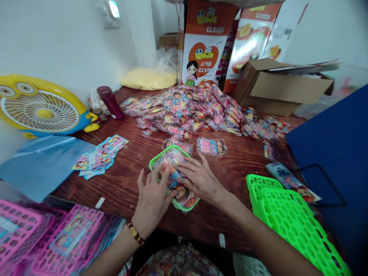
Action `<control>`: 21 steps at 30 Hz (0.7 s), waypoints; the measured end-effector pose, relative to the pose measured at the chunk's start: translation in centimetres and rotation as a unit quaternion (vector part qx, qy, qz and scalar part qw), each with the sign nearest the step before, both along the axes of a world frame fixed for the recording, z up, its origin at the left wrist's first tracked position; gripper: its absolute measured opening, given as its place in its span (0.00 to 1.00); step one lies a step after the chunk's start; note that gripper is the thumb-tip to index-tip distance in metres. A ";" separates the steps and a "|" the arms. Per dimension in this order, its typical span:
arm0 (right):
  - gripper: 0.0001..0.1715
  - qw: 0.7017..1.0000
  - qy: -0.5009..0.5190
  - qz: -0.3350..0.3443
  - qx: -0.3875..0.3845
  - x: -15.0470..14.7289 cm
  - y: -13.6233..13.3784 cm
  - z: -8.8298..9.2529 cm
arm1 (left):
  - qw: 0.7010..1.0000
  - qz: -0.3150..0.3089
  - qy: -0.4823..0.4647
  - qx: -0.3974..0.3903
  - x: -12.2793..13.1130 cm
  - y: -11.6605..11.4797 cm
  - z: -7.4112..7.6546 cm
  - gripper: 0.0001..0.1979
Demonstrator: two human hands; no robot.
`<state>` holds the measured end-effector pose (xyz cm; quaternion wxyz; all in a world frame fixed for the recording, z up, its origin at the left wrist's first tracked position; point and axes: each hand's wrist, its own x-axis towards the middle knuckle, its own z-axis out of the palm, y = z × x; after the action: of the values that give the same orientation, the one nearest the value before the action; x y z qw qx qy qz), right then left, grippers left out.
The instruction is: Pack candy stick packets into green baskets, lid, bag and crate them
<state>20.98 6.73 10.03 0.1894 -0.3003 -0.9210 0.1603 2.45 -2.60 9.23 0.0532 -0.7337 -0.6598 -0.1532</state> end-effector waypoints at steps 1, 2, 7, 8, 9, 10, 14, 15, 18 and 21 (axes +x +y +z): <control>0.17 1.000 0.009 0.003 -0.014 0.0 -0.1 0.1 | 1.000 -0.001 -0.001 0.004 0.0 -0.1 -0.1 0.32; 0.16 0.999 0.021 -0.007 -0.028 0.1 0.0 0.3 | 1.000 -0.006 0.001 0.007 0.0 -0.1 -0.2 0.31; 0.14 0.989 -0.045 -0.137 -0.046 -0.7 1.8 1.5 | 1.000 -0.018 0.009 -0.008 0.1 0.1 -0.5 0.27; 0.14 0.986 -0.076 -0.143 -0.049 -1.0 2.1 1.7 | 1.000 -0.015 0.008 -0.009 0.2 0.1 -0.5 0.27; 0.14 0.983 -0.098 -0.142 -0.056 -1.4 2.4 1.9 | 1.000 -0.012 0.009 -0.010 0.2 0.1 -0.5 0.27; 0.14 0.982 -0.107 -0.139 -0.064 -1.7 2.6 1.9 | 1.000 -0.010 0.009 -0.010 0.3 0.0 -0.5 0.26; 0.11 0.984 -0.072 -0.139 -0.086 -2.5 3.0 1.4 | 1.000 -0.004 0.012 -0.011 0.4 0.0 -0.5 0.28; 0.11 0.984 -0.062 -0.146 -0.084 -2.5 3.2 1.2 | 1.000 -0.004 0.013 -0.012 0.3 0.0 -0.5 0.29; 0.11 0.983 -0.052 -0.169 -0.054 -2.3 3.8 0.6 | 1.000 0.003 0.016 -0.014 0.2 0.3 -0.3 0.30; 0.12 0.983 -0.066 -0.166 -0.044 -1.8 4.2 0.7 | 0.999 0.006 0.023 -0.030 -0.1 0.8 0.1 0.28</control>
<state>19.22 10.94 10.72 0.1383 -0.4667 -0.8610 0.1471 2.33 -1.79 9.35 0.0473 -0.7343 -0.6672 -0.1157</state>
